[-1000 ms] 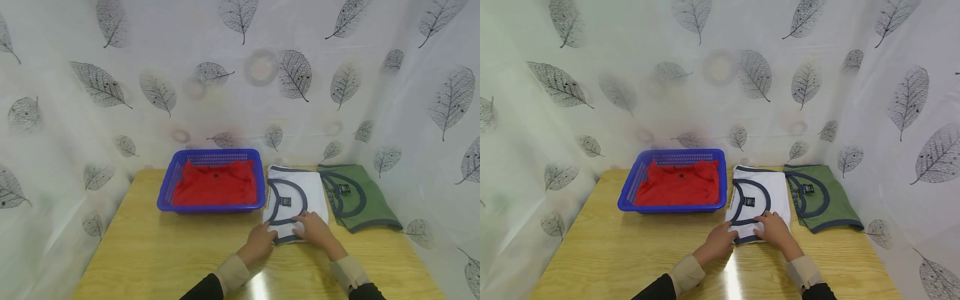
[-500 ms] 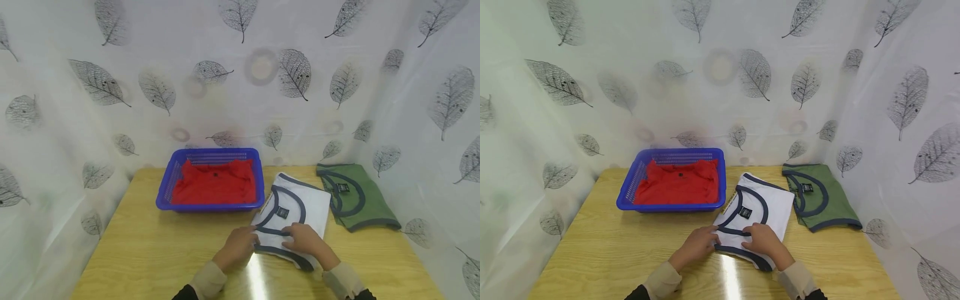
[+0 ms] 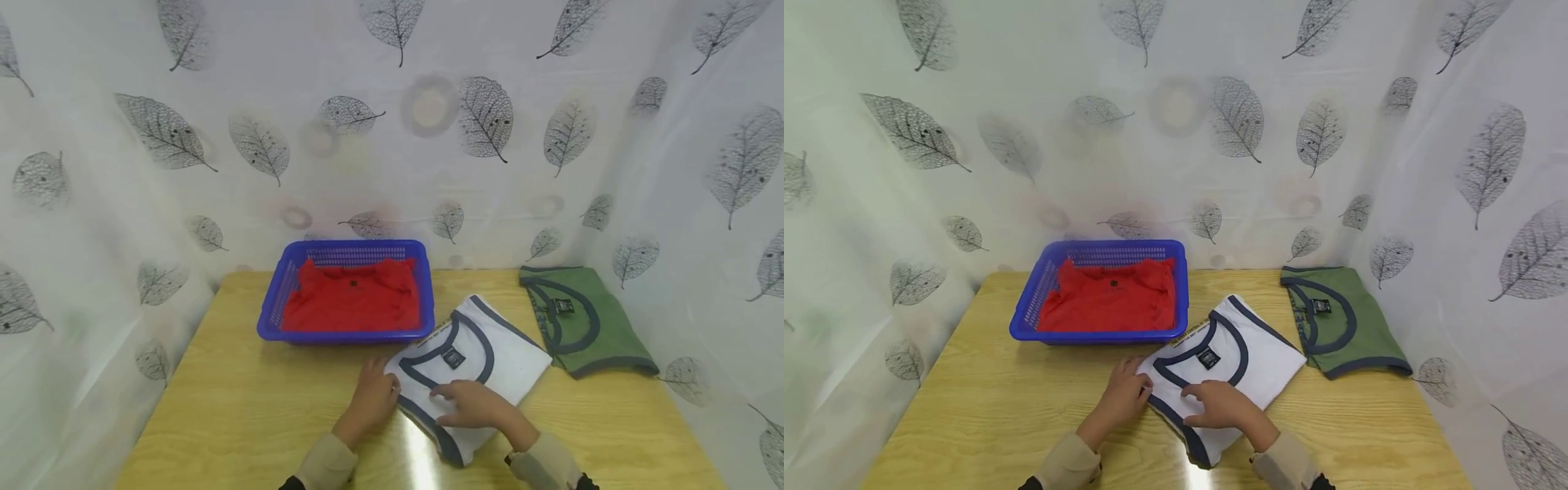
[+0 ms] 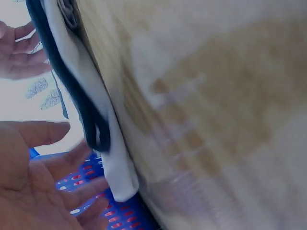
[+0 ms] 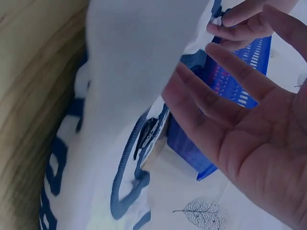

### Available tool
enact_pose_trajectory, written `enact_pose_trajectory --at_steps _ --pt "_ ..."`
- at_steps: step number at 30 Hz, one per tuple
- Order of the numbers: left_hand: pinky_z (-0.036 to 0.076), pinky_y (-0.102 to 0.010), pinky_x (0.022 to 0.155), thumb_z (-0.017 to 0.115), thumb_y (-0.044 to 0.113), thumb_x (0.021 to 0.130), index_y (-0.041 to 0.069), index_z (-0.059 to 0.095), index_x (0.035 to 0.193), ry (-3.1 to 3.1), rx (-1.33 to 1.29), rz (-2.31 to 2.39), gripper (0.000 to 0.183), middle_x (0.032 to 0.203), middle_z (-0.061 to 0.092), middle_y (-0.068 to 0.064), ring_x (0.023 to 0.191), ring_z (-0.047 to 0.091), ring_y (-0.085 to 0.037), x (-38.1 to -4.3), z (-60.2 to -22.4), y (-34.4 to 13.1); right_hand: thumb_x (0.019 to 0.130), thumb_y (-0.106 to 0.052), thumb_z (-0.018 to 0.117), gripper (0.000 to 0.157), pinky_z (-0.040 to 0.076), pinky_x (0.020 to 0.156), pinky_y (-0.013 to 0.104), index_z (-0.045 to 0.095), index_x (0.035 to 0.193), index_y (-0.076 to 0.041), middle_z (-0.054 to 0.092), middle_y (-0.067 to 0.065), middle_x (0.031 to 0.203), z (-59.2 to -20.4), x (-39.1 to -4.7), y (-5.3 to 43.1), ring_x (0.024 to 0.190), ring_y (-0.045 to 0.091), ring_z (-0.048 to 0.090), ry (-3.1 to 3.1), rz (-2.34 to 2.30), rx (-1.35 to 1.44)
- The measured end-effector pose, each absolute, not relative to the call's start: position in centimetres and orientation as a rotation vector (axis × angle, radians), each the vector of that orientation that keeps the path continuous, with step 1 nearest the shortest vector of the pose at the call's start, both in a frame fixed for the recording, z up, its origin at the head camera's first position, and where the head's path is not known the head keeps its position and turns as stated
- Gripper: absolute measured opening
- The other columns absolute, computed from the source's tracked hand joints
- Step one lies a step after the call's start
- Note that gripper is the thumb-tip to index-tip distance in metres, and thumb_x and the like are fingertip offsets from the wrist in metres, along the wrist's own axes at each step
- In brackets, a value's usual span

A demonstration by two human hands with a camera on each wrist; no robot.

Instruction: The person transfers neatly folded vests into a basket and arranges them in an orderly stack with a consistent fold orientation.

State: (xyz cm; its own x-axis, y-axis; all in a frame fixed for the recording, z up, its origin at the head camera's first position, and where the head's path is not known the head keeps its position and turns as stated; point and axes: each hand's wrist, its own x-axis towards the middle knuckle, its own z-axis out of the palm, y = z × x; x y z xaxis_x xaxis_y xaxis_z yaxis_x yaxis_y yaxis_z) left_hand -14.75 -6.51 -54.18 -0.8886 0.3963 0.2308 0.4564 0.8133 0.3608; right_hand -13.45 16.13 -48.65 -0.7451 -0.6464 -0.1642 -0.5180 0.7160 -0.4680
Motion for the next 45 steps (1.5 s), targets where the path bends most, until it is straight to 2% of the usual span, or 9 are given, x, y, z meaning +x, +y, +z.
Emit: enact_pose_trajectory --at_steps 12,16,21,25,27,31,35,42,45 --pt "0.039 -0.053 0.097 0.068 0.009 0.076 -0.001 0.066 0.083 -2.779 -0.41 -0.638 0.013 0.119 0.055 -0.029 0.113 0.047 -0.044 -14.2 -54.1 -6.6 0.086 -0.029 0.066 0.044 0.053 0.078 0.022 0.057 0.122 -0.005 0.062 0.013 0.121 -48.9 -12.6 14.7 0.093 0.02 0.067 2.32 -1.002 -0.832" --pt "0.041 -0.052 0.093 0.07 0.01 0.076 -0.004 0.061 0.101 -2.758 -0.309 -0.676 0.03 0.114 0.054 -0.029 0.108 0.048 -0.043 -14.3 -54.7 -6.6 0.09 -0.022 0.061 0.04 0.054 0.081 0.024 0.056 0.123 0.001 0.061 0.019 0.121 -49.1 -12.9 15.3 0.097 0.026 0.067 2.281 -1.149 -0.847" --pt "0.047 -0.049 0.082 0.069 0.014 0.08 -0.006 0.044 0.125 -2.775 -0.073 -0.794 0.056 0.101 0.058 -0.027 0.093 0.056 -0.041 -13.8 -54.9 -6.7 0.092 -0.009 0.057 0.032 0.056 0.082 0.037 0.056 0.118 0.008 0.062 0.025 0.115 -49.0 -14.7 18.4 0.098 0.036 0.065 2.585 -1.268 -0.71" --pt "0.049 -0.047 0.062 0.067 0.021 0.083 -0.001 0.04 0.131 -2.903 0.074 -0.832 0.059 0.089 0.059 -0.024 0.073 0.059 -0.037 -13.1 -54.3 -6.5 0.089 -0.007 0.06 0.035 0.048 0.092 0.052 0.055 0.121 0.006 0.06 0.027 0.119 -49.3 -16.5 21.7 0.109 0.043 0.057 3.011 -1.086 -0.385" --pt "0.049 -0.047 0.06 0.066 0.024 0.085 0.001 0.038 0.133 -2.981 0.09 -0.871 0.06 0.091 0.058 -0.024 0.072 0.06 -0.036 -12.8 -54.0 -6.3 0.087 -0.009 0.061 0.042 0.042 0.096 0.057 0.051 0.125 0.008 0.055 0.031 0.123 -49.7 -17.2 23.4 0.114 0.047 0.051 3.118 -0.947 -0.221" --pt "0.051 -0.05 0.068 0.063 0.03 0.087 0.004 0.036 0.136 -3.102 -0.007 -0.956 0.062 0.106 0.057 -0.029 0.085 0.062 -0.04 -12.3 -53.3 -5.7 0.088 -0.013 0.058 0.056 0.04 0.095 0.061 0.037 0.134 0.011 0.048 0.038 0.126 -51.0 -17.9 26.0 0.115 0.053 0.046 3.077 -0.766 -0.009" --pt "0.051 -0.053 0.079 0.065 0.031 0.086 0.004 0.034 0.137 -3.136 -0.078 -1.055 0.066 0.121 0.049 -0.036 0.097 0.06 -0.044 -12.1 -53.0 -5.0 0.091 -0.018 0.056 0.06 0.044 0.089 0.059 0.03 0.136 0.011 0.051 0.039 0.12 -52.0 -17.9 27.2 0.111 0.053 0.05 2.907 -0.788 0.09" --pt "0.052 -0.051 0.072 0.072 0.012 0.078 -0.001 0.036 0.134 -3.0 -0.085 -1.113 0.067 0.114 0.045 -0.036 0.084 0.06 -0.042 -12.2 -53.3 -4.7 0.092 -0.02 0.055 0.059 0.04 0.095 0.059 0.03 0.135 0.012 0.044 0.04 0.129 -52.6 -17.2 26.6 0.116 0.055 0.046 2.812 -0.875 0.103" --pt "0.052 -0.051 0.074 0.07 0.002 0.077 -0.002 0.036 0.134 -2.949 -0.095 -1.173 0.067 0.116 0.043 -0.037 0.09 0.059 -0.045 -12.5 -53.6 -4.8 0.092 -0.02 0.055 0.06 0.038 0.098 0.06 0.03 0.135 0.013 0.041 0.041 0.131 -52.7 -16.8 26.1 0.118 0.055 0.043 2.808 -0.883 0.113"
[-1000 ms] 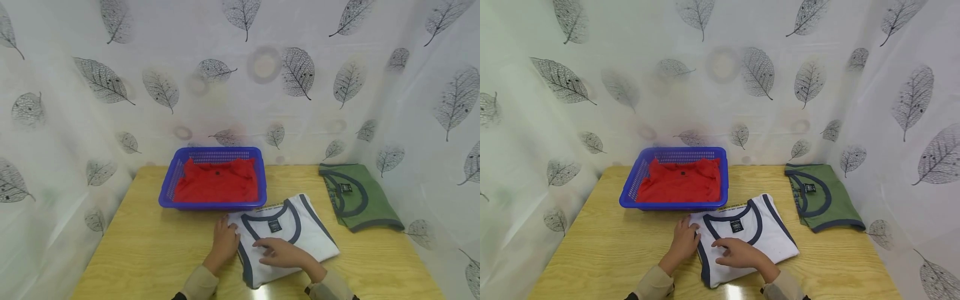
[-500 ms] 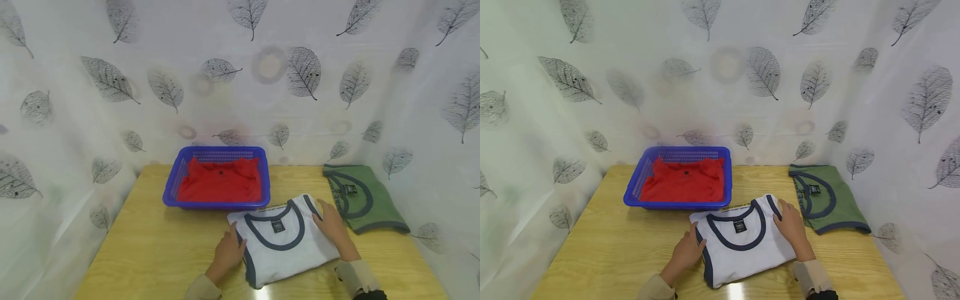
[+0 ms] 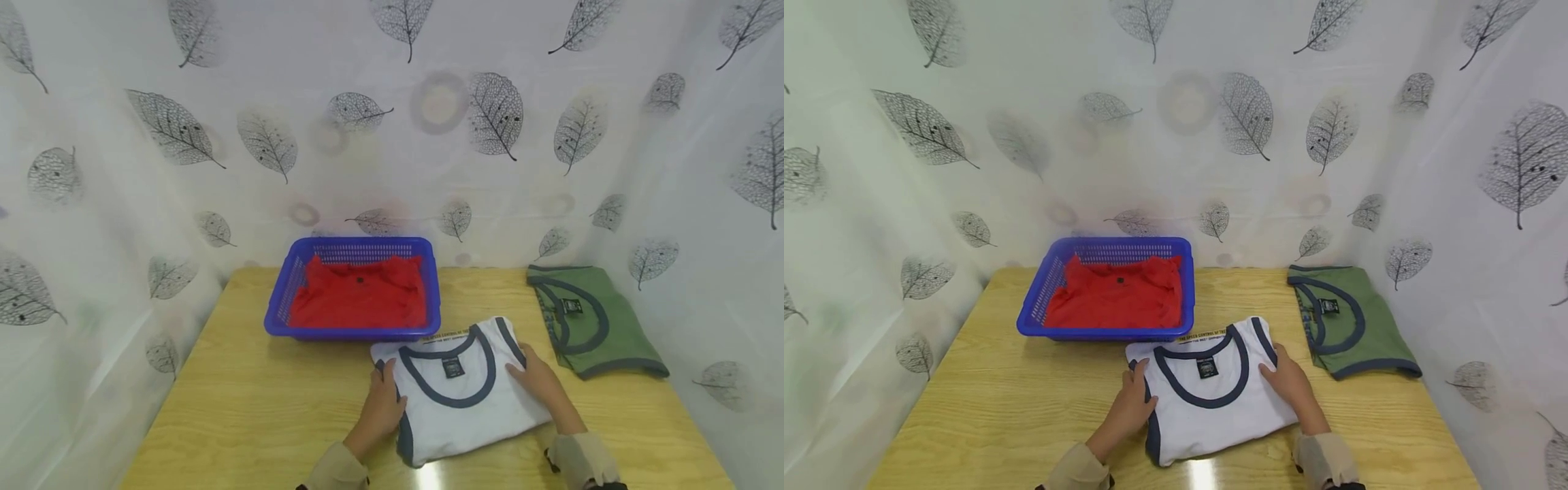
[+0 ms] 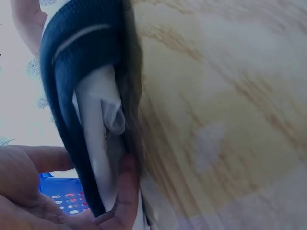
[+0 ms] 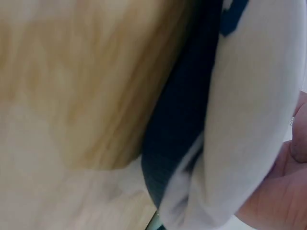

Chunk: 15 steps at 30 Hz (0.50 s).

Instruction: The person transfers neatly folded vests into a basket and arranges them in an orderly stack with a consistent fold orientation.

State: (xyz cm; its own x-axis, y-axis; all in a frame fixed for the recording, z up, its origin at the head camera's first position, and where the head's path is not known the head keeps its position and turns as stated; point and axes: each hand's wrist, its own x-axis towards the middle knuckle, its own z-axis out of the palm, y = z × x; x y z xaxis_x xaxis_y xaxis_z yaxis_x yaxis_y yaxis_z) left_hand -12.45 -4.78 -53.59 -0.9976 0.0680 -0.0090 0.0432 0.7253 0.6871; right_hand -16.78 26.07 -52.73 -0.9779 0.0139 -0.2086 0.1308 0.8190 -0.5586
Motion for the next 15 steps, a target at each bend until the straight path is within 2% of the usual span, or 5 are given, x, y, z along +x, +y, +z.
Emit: enact_pose_trajectory --at_steps 6,12,15 --pt "0.051 -0.054 0.082 0.065 -0.008 0.076 -0.002 0.036 0.134 2.888 0.109 1.228 0.065 0.12 0.04 -0.039 0.103 0.054 -0.05 -12.6 -53.8 -5.5 0.093 -0.026 0.053 0.062 0.039 0.098 0.059 0.031 0.134 0.015 0.041 0.04 0.131 -53.2 -15.7 26.0 0.119 0.055 0.043 2.756 -0.922 0.156" --pt "0.053 -0.052 0.079 0.065 -0.006 0.078 -0.003 0.031 0.137 2.888 0.089 1.253 0.068 0.114 0.043 -0.035 0.093 0.058 -0.045 -12.6 -54.5 -6.5 0.095 -0.034 0.048 0.065 0.036 0.101 0.059 0.034 0.132 0.018 0.04 0.04 0.132 -53.2 -14.9 26.2 0.123 0.054 0.039 2.627 -1.041 0.233" --pt "0.052 -0.053 0.08 0.066 -0.002 0.079 -0.004 0.029 0.137 2.874 0.067 1.261 0.069 0.114 0.045 -0.035 0.093 0.058 -0.045 -12.4 -54.7 -7.1 0.096 -0.032 0.049 0.061 0.042 0.098 0.055 0.04 0.128 0.018 0.051 0.037 0.123 -53.4 -14.4 26.3 0.114 0.05 0.05 2.566 -1.105 0.227"
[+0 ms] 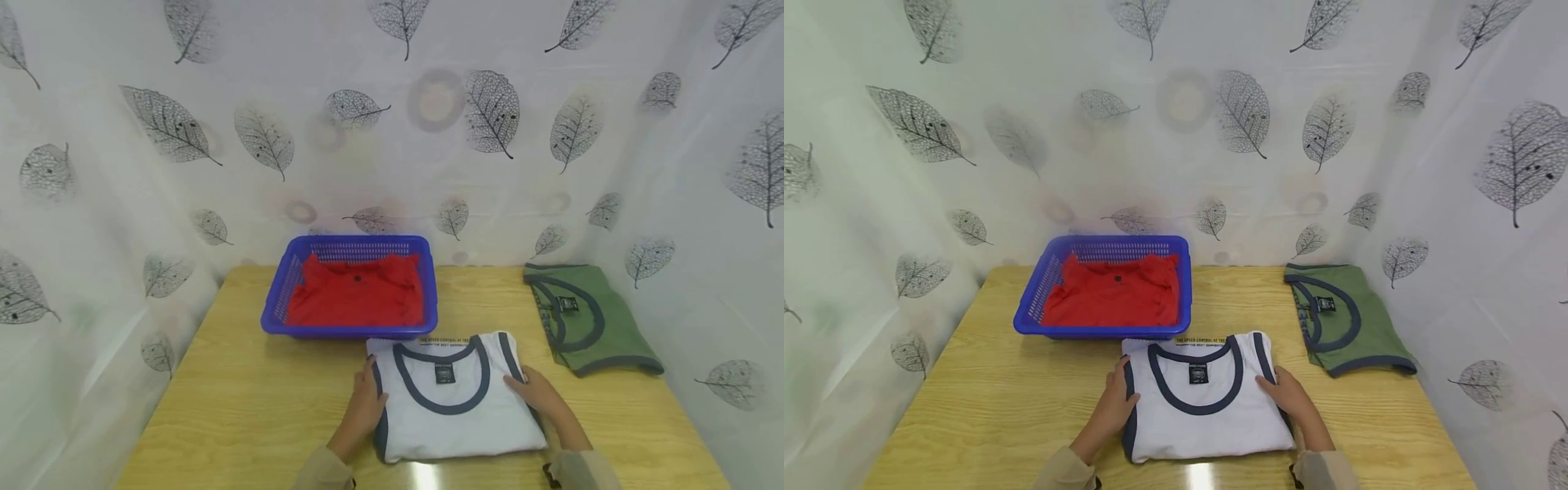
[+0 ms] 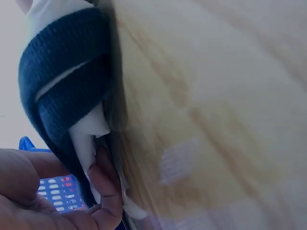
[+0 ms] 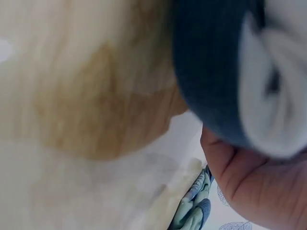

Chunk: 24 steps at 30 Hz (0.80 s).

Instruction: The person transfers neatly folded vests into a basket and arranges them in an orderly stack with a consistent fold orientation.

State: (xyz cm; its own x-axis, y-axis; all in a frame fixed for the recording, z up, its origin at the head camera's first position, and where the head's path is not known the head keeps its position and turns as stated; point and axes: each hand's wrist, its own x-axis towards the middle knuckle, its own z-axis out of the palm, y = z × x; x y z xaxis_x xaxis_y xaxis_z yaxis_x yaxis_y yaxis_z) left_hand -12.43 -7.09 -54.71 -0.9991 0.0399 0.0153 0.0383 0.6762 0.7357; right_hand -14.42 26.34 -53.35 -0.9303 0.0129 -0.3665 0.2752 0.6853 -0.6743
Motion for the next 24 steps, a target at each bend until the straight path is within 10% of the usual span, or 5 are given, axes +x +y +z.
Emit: enact_pose_trajectory --at_steps 12,24 --pt "0.051 -0.046 0.073 0.049 0.035 0.095 -0.007 0.059 0.099 2.733 0.052 1.032 0.042 0.085 0.066 -0.017 0.081 0.063 -0.035 -12.2 -53.3 -9.4 0.1 -0.049 0.025 0.076 0.041 0.095 0.058 0.048 0.121 0.02 0.055 0.037 0.117 -52.3 -13.1 26.9 0.114 0.053 0.048 2.542 -0.955 0.255" --pt "0.041 -0.06 0.095 0.051 0.032 0.094 -0.022 0.028 0.132 2.572 0.121 1.136 0.07 0.12 0.05 -0.042 0.11 0.052 -0.053 -11.6 -53.1 -8.4 0.1 -0.047 0.031 0.071 0.049 0.085 0.05 0.054 0.115 0.018 0.065 0.023 0.097 -51.4 -12.5 25.5 0.091 0.032 0.062 2.524 -1.022 0.246"
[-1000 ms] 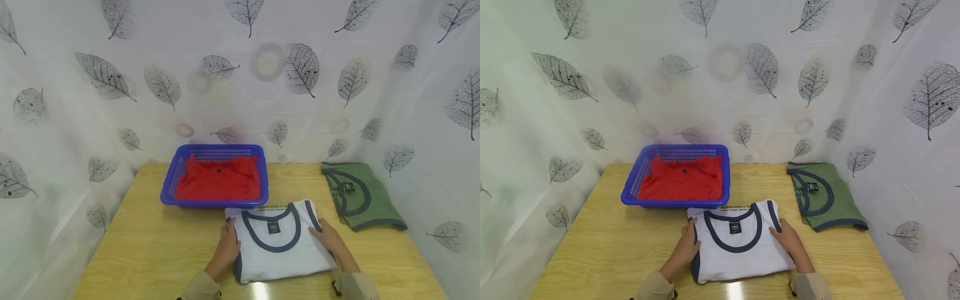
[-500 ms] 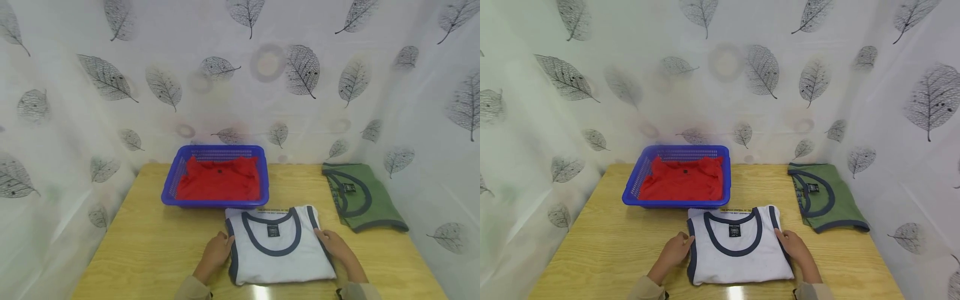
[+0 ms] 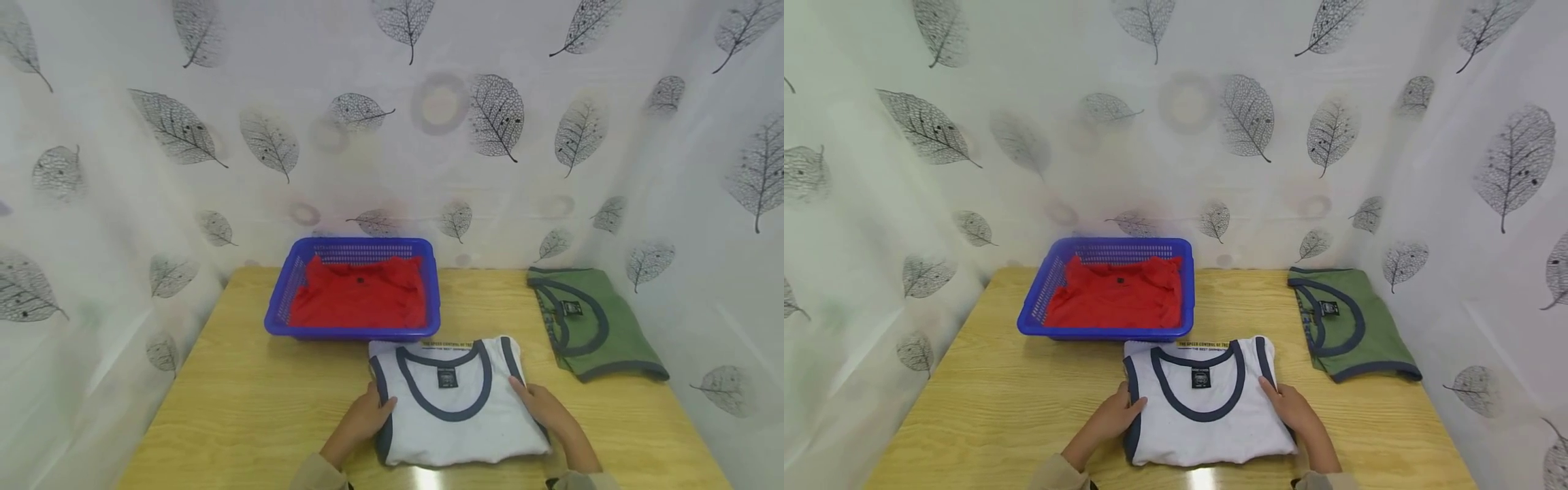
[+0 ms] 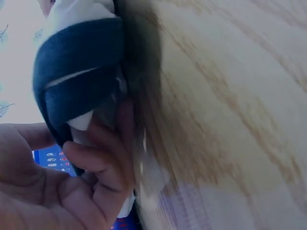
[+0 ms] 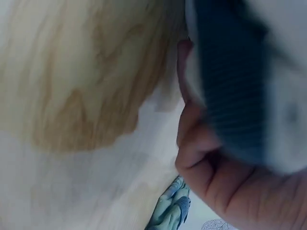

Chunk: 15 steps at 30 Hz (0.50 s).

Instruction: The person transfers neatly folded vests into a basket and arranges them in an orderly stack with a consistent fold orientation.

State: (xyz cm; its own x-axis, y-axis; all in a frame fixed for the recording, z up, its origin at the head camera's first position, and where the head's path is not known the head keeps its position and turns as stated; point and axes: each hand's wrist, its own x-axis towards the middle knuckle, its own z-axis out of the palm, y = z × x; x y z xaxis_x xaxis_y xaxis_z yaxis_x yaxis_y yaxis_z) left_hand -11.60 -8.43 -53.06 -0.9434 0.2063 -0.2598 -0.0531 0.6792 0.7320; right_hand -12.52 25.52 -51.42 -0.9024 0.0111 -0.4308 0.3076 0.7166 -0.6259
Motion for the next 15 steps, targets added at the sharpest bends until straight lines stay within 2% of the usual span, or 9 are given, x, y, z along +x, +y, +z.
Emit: enact_pose_trajectory --at_steps 4,7,10,15 --pt "0.037 -0.06 0.1 0.052 0.031 0.094 -0.019 0.022 0.137 2.532 0.072 1.156 0.072 0.128 0.045 -0.042 0.117 0.047 -0.053 -11.5 -53.2 -8.0 0.098 -0.051 0.033 0.076 0.05 0.084 0.049 0.048 0.12 0.019 0.065 0.023 0.098 -51.1 -12.4 25.0 0.091 0.032 0.063 2.501 -1.034 0.254" --pt "0.036 -0.06 0.101 0.053 0.031 0.093 -0.019 0.018 0.138 2.51 0.05 1.164 0.076 0.131 0.041 -0.042 0.12 0.045 -0.053 -11.3 -53.2 -7.6 0.097 -0.05 0.036 0.071 0.051 0.08 0.046 0.05 0.118 0.017 0.064 0.017 0.094 -51.2 -12.2 24.7 0.087 0.025 0.061 2.492 -1.072 0.269" --pt "0.035 -0.061 0.101 0.054 0.029 0.093 -0.021 0.015 0.138 2.5 0.065 1.191 0.078 0.132 0.038 -0.044 0.12 0.044 -0.054 -11.2 -53.1 -7.4 0.097 -0.047 0.041 0.063 0.05 0.08 0.044 0.052 0.115 0.012 0.063 0.014 0.093 -51.3 -12.0 24.4 0.087 0.024 0.059 2.506 -1.127 0.271" --pt "0.038 -0.059 0.099 0.057 0.027 0.091 -0.019 0.024 0.136 2.54 0.116 1.217 0.073 0.128 0.046 -0.041 0.117 0.049 -0.052 -11.2 -53.1 -7.4 0.095 -0.042 0.048 0.056 0.047 0.085 0.049 0.05 0.118 0.008 0.063 0.022 0.103 -52.0 -11.8 23.9 0.094 0.028 0.059 2.595 -1.174 0.25"
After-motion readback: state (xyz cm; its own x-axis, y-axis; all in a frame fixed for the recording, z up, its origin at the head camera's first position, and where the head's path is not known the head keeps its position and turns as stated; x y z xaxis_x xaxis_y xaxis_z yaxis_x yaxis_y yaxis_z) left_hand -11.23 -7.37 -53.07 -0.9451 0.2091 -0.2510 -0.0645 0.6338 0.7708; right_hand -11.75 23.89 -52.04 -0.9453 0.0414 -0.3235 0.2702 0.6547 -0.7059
